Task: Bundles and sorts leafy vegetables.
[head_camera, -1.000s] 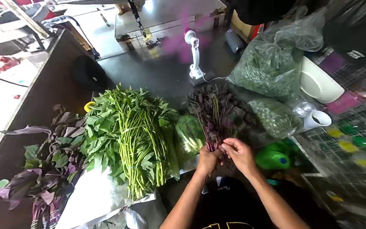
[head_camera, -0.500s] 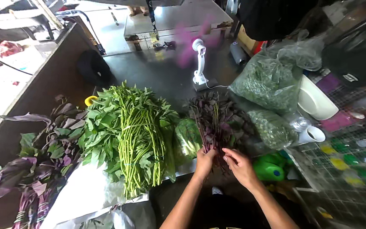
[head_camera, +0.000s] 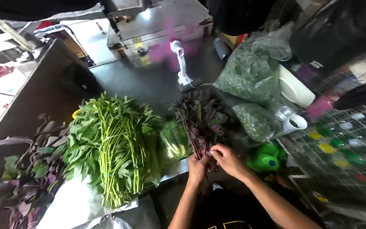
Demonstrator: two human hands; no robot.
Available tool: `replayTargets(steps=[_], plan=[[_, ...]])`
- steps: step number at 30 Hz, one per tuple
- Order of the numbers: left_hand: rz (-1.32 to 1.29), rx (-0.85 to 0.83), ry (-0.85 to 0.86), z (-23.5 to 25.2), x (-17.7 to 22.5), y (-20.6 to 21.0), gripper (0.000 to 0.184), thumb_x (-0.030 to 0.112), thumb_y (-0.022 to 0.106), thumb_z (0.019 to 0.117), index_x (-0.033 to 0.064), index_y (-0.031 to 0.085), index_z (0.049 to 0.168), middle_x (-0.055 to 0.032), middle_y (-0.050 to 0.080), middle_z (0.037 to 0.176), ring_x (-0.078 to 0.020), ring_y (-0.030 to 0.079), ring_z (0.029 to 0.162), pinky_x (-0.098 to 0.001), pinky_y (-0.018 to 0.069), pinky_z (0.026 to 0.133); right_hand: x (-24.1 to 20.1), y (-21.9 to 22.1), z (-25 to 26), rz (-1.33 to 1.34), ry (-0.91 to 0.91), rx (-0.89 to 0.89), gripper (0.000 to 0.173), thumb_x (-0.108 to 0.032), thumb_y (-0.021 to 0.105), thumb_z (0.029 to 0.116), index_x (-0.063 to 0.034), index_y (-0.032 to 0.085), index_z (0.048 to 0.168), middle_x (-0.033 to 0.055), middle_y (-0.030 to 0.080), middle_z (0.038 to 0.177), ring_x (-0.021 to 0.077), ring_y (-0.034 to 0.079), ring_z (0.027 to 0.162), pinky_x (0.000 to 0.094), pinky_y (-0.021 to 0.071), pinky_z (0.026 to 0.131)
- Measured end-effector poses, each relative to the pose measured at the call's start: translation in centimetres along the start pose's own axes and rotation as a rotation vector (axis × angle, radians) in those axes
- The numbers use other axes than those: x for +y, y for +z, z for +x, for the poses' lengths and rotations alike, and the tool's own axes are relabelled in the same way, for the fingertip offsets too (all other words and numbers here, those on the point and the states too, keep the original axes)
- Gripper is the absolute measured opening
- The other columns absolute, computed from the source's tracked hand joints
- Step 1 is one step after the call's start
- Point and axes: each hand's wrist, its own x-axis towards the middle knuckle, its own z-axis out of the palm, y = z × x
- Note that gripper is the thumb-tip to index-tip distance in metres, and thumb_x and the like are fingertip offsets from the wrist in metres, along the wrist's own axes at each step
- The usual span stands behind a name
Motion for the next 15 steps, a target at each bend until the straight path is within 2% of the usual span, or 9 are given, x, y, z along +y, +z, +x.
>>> replayTargets(steps=[2,4,6,7,10,12,15], plan=[[-0.155,0.024,-0.063,-0.3,-0.1,0.9,0.006,0.003,0.061,0.0940,-0.0026,0.064,0.094,-0.0062,0.065,0.067,-0.0110,0.061,0.052,-0.0255,0.0525,0.049,0.5,-0.8,0.0,-0.060,-0.051,-0.045,0.029,-0.020,0.049,0.1072,0.0008,0.067,0.118,0.0152,0.067,0.114,0.0185,0.068,0.095,0.0325,0.0569,0.087],[-0.338,0.004,-0.121,-0.4,-0.1,1.4,0.007,0.003,0.053,0.0959,0.0017,0.060,0.096,-0.0025,0.059,0.062,-0.0085,0.054,0.046,-0.0229,0.0494,0.046,1.7,-1.3,-0.1,-0.160,-0.135,-0.041,0.028,-0.014,0.049,0.1058,0.0043,0.067,0.117,0.0191,0.067,0.118,0.0245,0.066,0.109,0.0357,0.0523,0.100],[-0.410,-0.032,-0.139,-0.4,0.0,1.4,0.009,0.006,0.050,0.0967,0.0062,0.059,0.096,0.0011,0.055,0.059,-0.0073,0.050,0.044,-0.0233,0.0492,0.047,3.2,-1.7,-0.1,-0.155,-0.144,-0.045,0.028,-0.012,0.049,0.1047,0.0061,0.066,0.118,0.0211,0.067,0.119,0.0267,0.066,0.112,0.0371,0.0515,0.102],[-0.381,-0.014,-0.133,-0.5,0.0,1.6,0.009,0.006,0.050,0.0979,0.0053,0.059,0.096,0.0008,0.055,0.059,-0.0078,0.050,0.043,-0.0241,0.0497,0.046,3.8,-2.0,-0.1,-0.087,-0.111,-0.060,0.029,-0.014,0.049,0.1053,0.0058,0.065,0.120,0.0205,0.067,0.118,0.0251,0.067,0.109,0.0369,0.0527,0.099],[-0.185,0.052,-0.093,-0.9,-0.5,2.7,0.009,0.005,0.058,0.1001,-0.0019,0.062,0.101,-0.0056,0.063,0.068,-0.0116,0.057,0.049,-0.0279,0.0535,0.047,4.7,-2.7,-0.6,0.225,0.007,-0.042,0.028,-0.021,0.052,0.1062,0.0002,0.066,0.118,0.0092,0.070,0.100,0.0127,0.069,0.080,0.0290,0.0599,0.074],[-0.144,0.014,-0.091,-1.1,-0.9,3.4,0.012,0.006,0.062,0.0985,-0.0037,0.065,0.106,-0.0096,0.067,0.076,-0.0145,0.062,0.053,-0.0300,0.0562,0.050,4.3,-3.2,-0.8,0.341,0.027,-0.018,0.026,-0.021,0.053,0.1061,-0.0014,0.067,0.116,0.0051,0.070,0.094,0.0097,0.068,0.073,0.0262,0.0601,0.068],[-0.171,-0.034,-0.129,-1.1,-0.9,4.6,0.009,0.005,0.063,0.0974,-0.0024,0.065,0.103,-0.0108,0.069,0.075,-0.0148,0.064,0.053,-0.0289,0.0566,0.050,4.1,-3.1,-0.7,0.324,-0.043,0.043,0.024,-0.020,0.057,0.1043,-0.0014,0.070,0.113,0.0052,0.071,0.096,0.0080,0.067,0.071,0.0249,0.0583,0.065]])
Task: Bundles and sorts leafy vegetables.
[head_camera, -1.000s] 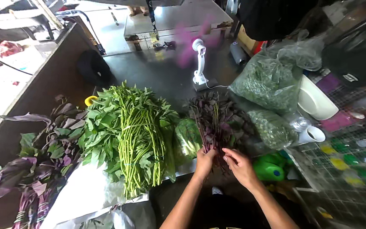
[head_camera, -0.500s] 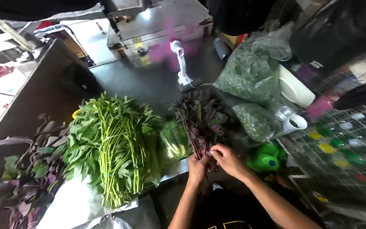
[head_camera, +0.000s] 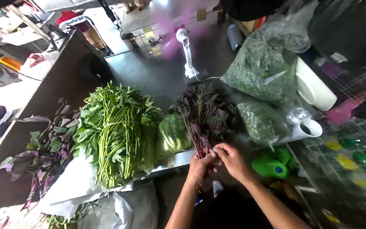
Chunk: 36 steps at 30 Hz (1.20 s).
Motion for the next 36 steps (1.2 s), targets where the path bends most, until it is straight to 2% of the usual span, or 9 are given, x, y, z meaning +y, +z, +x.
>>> replayTargets(steps=[7,13,16,19,21,24,29,32,36], plan=[[0.001,0.087,0.037,0.1,0.6,0.2,0.007,0.003,0.064,0.0970,-0.0032,0.064,0.098,-0.0113,0.068,0.073,-0.0153,0.063,0.052,-0.0293,0.0551,0.048,0.3,-0.3,0.9,-0.076,-0.071,-0.090,0.024,-0.023,0.058,0.1042,-0.0039,0.071,0.111,0.0045,0.071,0.098,0.0070,0.068,0.075,0.0240,0.0593,0.068],[0.047,0.213,0.150,-0.2,-0.1,0.4,0.009,0.005,0.055,0.0967,-0.0010,0.061,0.095,-0.0051,0.061,0.063,-0.0131,0.059,0.050,-0.0289,0.0522,0.047,-0.1,-1.2,0.7,0.080,-0.037,-0.418,0.025,-0.022,0.048,0.1075,-0.0021,0.062,0.110,0.0016,0.065,0.090,0.0081,0.066,0.078,0.0268,0.0598,0.074],[0.175,0.249,0.184,-0.5,-0.6,0.8,0.011,0.007,0.054,0.0967,-0.0020,0.059,0.099,-0.0050,0.063,0.065,-0.0136,0.060,0.050,-0.0303,0.0541,0.047,0.9,-1.2,1.2,0.137,-0.176,-0.381,0.022,-0.019,0.049,0.1066,-0.0041,0.065,0.106,-0.0013,0.063,0.095,0.0033,0.060,0.088,0.0228,0.0517,0.082],[0.444,0.238,0.157,-0.6,-0.5,1.0,0.018,0.015,0.060,0.0957,0.0005,0.064,0.105,-0.0056,0.067,0.076,-0.0147,0.064,0.059,-0.0334,0.0572,0.055,1.8,-0.2,1.6,0.307,-0.139,-0.284,0.024,-0.016,0.048,0.1061,-0.0018,0.067,0.108,0.0030,0.067,0.100,0.0101,0.065,0.095,0.0299,0.0550,0.089],[0.601,0.238,0.116,-0.5,0.3,0.9,0.019,0.019,0.067,0.0929,0.0041,0.067,0.105,-0.0042,0.069,0.080,-0.0128,0.066,0.064,-0.0332,0.0584,0.061,1.9,0.5,1.5,0.420,-0.026,-0.227,0.025,-0.017,0.046,0.1058,-0.0012,0.065,0.108,0.0046,0.068,0.095,0.0116,0.065,0.082,0.0292,0.0573,0.076],[0.725,0.235,0.108,-0.3,0.8,0.5,0.021,0.020,0.069,0.0910,0.0053,0.068,0.106,-0.0033,0.070,0.084,-0.0111,0.067,0.072,-0.0335,0.0577,0.070,1.3,1.0,1.2,0.527,0.102,-0.195,0.025,-0.016,0.043,0.1067,-0.0030,0.064,0.108,0.0020,0.066,0.089,0.0044,0.052,0.057,0.0189,0.0461,0.050],[0.469,0.381,0.228,0.3,-0.8,0.6,0.025,0.012,0.056,0.0963,-0.0012,0.063,0.117,-0.0089,0.068,0.091,-0.0151,0.068,0.078,-0.0352,0.0582,0.073,1.3,1.1,0.9,0.457,0.292,-0.153,0.017,-0.018,0.059,0.1013,-0.0041,0.068,0.107,-0.0005,0.060,0.072,0.0052,0.049,0.049,0.0203,0.0434,0.044],[0.360,0.467,0.262,0.6,-1.5,0.8,0.030,0.013,0.058,0.0986,-0.0030,0.060,0.124,-0.0116,0.069,0.095,-0.0162,0.068,0.081,-0.0353,0.0584,0.075,1.6,0.6,0.5,0.318,0.289,-0.236,0.017,-0.019,0.062,0.0985,-0.0038,0.069,0.097,0.0003,0.062,0.072,0.0082,0.056,0.055,0.0242,0.0510,0.052],[0.534,0.374,0.241,0.4,-2.8,0.0,0.025,0.012,0.066,0.0934,-0.0011,0.064,0.114,-0.0076,0.070,0.087,-0.0130,0.069,0.073,-0.0330,0.0599,0.070,2.3,0.1,0.4,0.381,0.027,-0.124,0.024,-0.016,0.054,0.0956,-0.0096,0.071,0.080,-0.0033,0.067,0.077,0.0084,0.063,0.077,0.0288,0.0534,0.078]])
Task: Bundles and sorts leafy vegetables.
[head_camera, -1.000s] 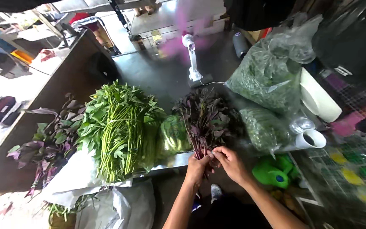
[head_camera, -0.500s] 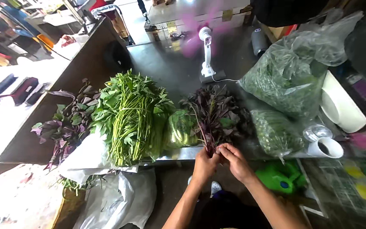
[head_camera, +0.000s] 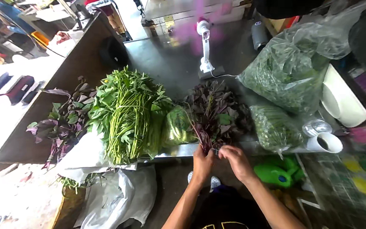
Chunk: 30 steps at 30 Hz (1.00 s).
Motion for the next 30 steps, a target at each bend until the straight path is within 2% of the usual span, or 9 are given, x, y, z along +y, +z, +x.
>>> replayTargets(steps=[3,7,12,14,16,22,25,27,30], plan=[[0.058,-0.096,-0.025,-0.2,-0.8,0.0,0.027,0.015,0.072,0.0909,0.0009,0.065,0.113,-0.0054,0.070,0.085,-0.0127,0.068,0.070,-0.0324,0.0597,0.067,-0.7,-0.5,0.6,0.258,-0.076,0.081,0.028,-0.014,0.048,0.0971,-0.0094,0.071,0.081,0.0017,0.071,0.081,0.0124,0.068,0.082,0.0301,0.0567,0.082],[-0.029,-0.093,-0.138,0.0,0.0,-0.2,0.028,0.017,0.073,0.0888,0.0014,0.065,0.111,-0.0079,0.070,0.084,-0.0159,0.067,0.065,-0.0347,0.0581,0.058,-1.5,-1.0,0.5,0.321,0.058,-0.083,0.036,-0.017,0.040,0.1014,0.0006,0.067,0.119,0.0008,0.067,0.079,0.0102,0.064,0.073,0.0289,0.0564,0.077],[-0.339,-0.040,-0.165,0.3,1.5,-0.9,0.020,0.011,0.065,0.0981,-0.0044,0.060,0.110,-0.0088,0.067,0.076,-0.0143,0.063,0.057,-0.0300,0.0556,0.052,-1.4,-0.7,0.1,0.397,0.135,-0.302,0.059,-0.044,0.044,0.1061,-0.0075,0.041,0.152,0.0099,0.066,0.135,0.0105,0.067,0.077,0.0248,0.0544,0.060],[-0.429,0.068,-0.180,-0.2,2.1,-0.8,0.016,0.005,0.061,0.0996,-0.0058,0.057,0.110,-0.0091,0.064,0.073,-0.0137,0.059,0.052,-0.0288,0.0529,0.048,-1.1,-0.7,0.2,0.445,0.115,-0.310,0.066,-0.054,0.048,0.1030,-0.0103,0.041,0.152,0.0093,0.053,0.151,0.0236,0.068,0.113,0.0385,0.0611,0.074],[-0.444,0.123,-0.164,-0.7,2.7,-0.6,0.017,0.001,0.063,0.0973,-0.0067,0.056,0.111,-0.0107,0.064,0.075,-0.0147,0.059,0.051,-0.0298,0.0543,0.047,-0.5,-0.6,0.4,0.454,0.071,-0.285,0.074,-0.060,0.050,0.1000,-0.0068,0.044,0.151,0.0105,0.045,0.158,0.0299,0.051,0.139,0.0536,0.0526,0.101],[-0.443,-0.069,-0.112,-1.6,1.9,0.5,0.026,0.006,0.061,0.1000,-0.0061,0.052,0.122,-0.0115,0.066,0.080,-0.0168,0.064,0.056,-0.0319,0.0574,0.050,0.3,0.3,-0.5,0.235,0.031,-0.245,0.083,-0.067,0.040,0.1008,-0.0007,0.044,0.151,0.0142,0.043,0.158,0.0241,0.049,0.140,0.0401,0.0498,0.108],[-0.452,-0.151,-0.114,-2.2,1.6,-0.1,0.019,0.010,0.054,0.1047,-0.0037,0.051,0.118,-0.0098,0.064,0.078,-0.0139,0.056,0.049,-0.0280,0.0524,0.044,1.0,-0.5,0.6,-0.004,-0.174,-0.157,0.066,-0.046,0.033,0.1080,0.0080,0.054,0.139,0.0213,0.041,0.158,0.0258,0.044,0.145,0.0404,0.0412,0.118],[-0.444,-0.210,-0.092,-2.8,1.9,-0.8,0.016,0.010,0.052,0.1050,-0.0019,0.051,0.115,-0.0086,0.065,0.080,-0.0110,0.054,0.047,-0.0250,0.0502,0.044,1.6,-1.2,1.1,-0.371,-0.390,-0.082,0.059,-0.041,0.030,0.1084,0.0011,0.064,0.133,0.0245,0.036,0.161,0.0302,0.034,0.151,0.0438,0.0321,0.124],[-0.346,-0.284,-0.051,-3.4,2.1,-1.0,0.017,0.010,0.053,0.1039,-0.0019,0.052,0.117,-0.0077,0.067,0.084,-0.0100,0.054,0.048,-0.0241,0.0500,0.044,1.8,-1.0,0.9,-0.638,-0.328,-0.074,0.073,-0.055,0.022,0.1064,-0.0039,0.050,0.151,0.0230,0.020,0.168,0.0328,0.022,0.156,0.0550,0.0190,0.125]])
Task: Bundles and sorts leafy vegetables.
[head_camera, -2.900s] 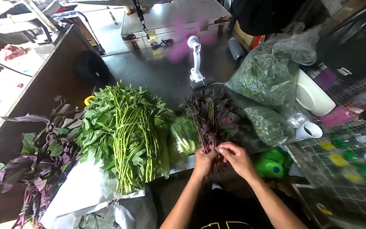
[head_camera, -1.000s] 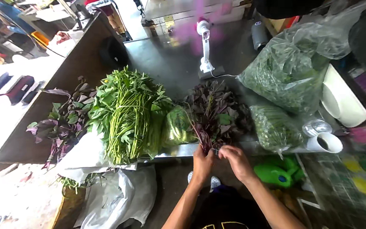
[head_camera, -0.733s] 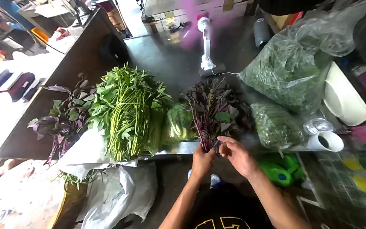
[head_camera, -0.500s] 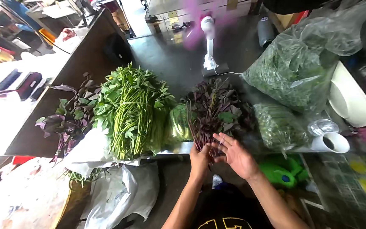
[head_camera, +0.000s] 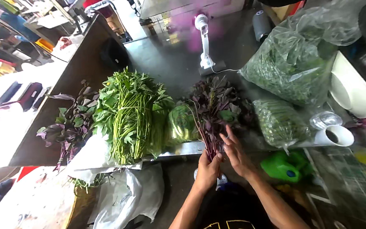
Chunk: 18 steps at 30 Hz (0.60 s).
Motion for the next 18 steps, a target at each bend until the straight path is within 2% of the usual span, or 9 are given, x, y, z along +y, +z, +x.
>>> replayTargets(steps=[2,3,6,9,11,13,15,16,18], plan=[[0.071,-0.036,0.006,-0.2,-0.5,0.4,0.020,0.010,0.055,0.1031,-0.0012,0.053,0.119,-0.0055,0.067,0.084,-0.0099,0.056,0.050,-0.0248,0.0513,0.045,-0.8,0.0,0.0,0.155,0.116,-0.053,0.082,-0.058,0.028,0.1055,0.0039,0.026,0.160,0.0190,0.020,0.169,0.0238,0.024,0.156,0.0437,0.0242,0.127],[0.104,-0.040,0.014,-0.2,-0.7,0.5,0.021,0.010,0.056,0.1028,-0.0006,0.053,0.120,-0.0047,0.067,0.086,-0.0096,0.057,0.051,-0.0250,0.0526,0.046,-1.1,0.0,0.1,0.350,0.169,-0.036,0.086,-0.056,0.034,0.1053,0.0070,0.014,0.160,0.0175,0.028,0.166,0.0198,0.035,0.151,0.0374,0.0334,0.123],[0.183,0.045,0.085,0.3,-0.8,0.0,0.028,0.010,0.056,0.1032,-0.0028,0.051,0.128,-0.0073,0.067,0.085,-0.0136,0.064,0.057,-0.0305,0.0586,0.052,-1.0,-0.9,1.1,0.723,0.134,0.038,0.101,-0.057,0.047,0.1030,0.0055,-0.009,0.158,0.0223,0.052,0.149,0.0302,0.065,0.124,0.0456,0.0562,0.104],[0.262,0.117,0.174,1.1,1.5,-1.7,0.032,0.009,0.052,0.1046,-0.0039,0.051,0.134,-0.0086,0.072,0.101,-0.0130,0.068,0.066,-0.0304,0.0605,0.059,-1.4,-3.4,1.7,0.626,0.208,-0.016,0.103,-0.048,0.054,0.1010,-0.0087,-0.021,0.159,0.0137,0.053,0.150,0.0227,0.076,0.084,0.0402,0.0669,0.068],[0.266,0.112,0.222,1.7,3.8,-3.0,0.030,0.010,0.052,0.1049,-0.0052,0.050,0.131,-0.0080,0.072,0.094,-0.0112,0.062,0.056,-0.0275,0.0552,0.049,-1.2,-4.4,1.6,0.576,0.258,-0.103,0.099,-0.036,0.056,0.1004,-0.0140,-0.018,0.161,0.0116,0.053,0.151,0.0185,0.071,0.067,0.0369,0.0626,0.054],[0.231,0.049,0.220,2.0,5.7,-4.3,0.027,0.011,0.052,0.1051,-0.0033,0.050,0.128,-0.0049,0.071,0.088,-0.0094,0.059,0.052,-0.0249,0.0522,0.046,-0.7,-3.9,1.1,0.451,0.344,-0.209,0.094,-0.032,0.061,0.0981,-0.0160,-0.003,0.165,0.0106,0.042,0.160,0.0236,0.073,0.088,0.0428,0.0639,0.062],[0.259,0.003,0.128,2.3,6.5,-5.5,0.026,0.015,0.056,0.1044,-0.0002,0.054,0.126,-0.0015,0.066,0.079,-0.0086,0.056,0.051,-0.0238,0.0496,0.045,0.5,-1.4,0.3,0.164,0.343,-0.264,0.091,-0.033,0.070,0.0946,-0.0100,0.017,0.165,0.0141,0.028,0.167,0.0250,0.057,0.133,0.0439,0.0575,0.099],[0.294,0.017,0.093,2.4,6.5,-5.9,0.027,0.016,0.058,0.1034,0.0013,0.057,0.126,0.0003,0.061,0.075,-0.0077,0.053,0.052,-0.0233,0.0470,0.046,1.4,0.3,-0.2,0.007,0.313,-0.289,0.086,-0.034,0.071,0.0948,-0.0063,0.025,0.163,0.0190,0.024,0.167,0.0288,0.042,0.147,0.0454,0.0451,0.115],[0.363,0.117,0.112,2.4,6.0,-6.5,0.023,0.018,0.062,0.1007,0.0028,0.061,0.118,0.0021,0.059,0.075,-0.0052,0.050,0.054,-0.0219,0.0446,0.049,3.0,3.3,-0.9,-0.244,0.291,-0.293,0.066,-0.033,0.062,0.0996,-0.0060,0.041,0.156,0.0232,0.038,0.160,0.0351,0.039,0.148,0.0494,0.0342,0.121]])
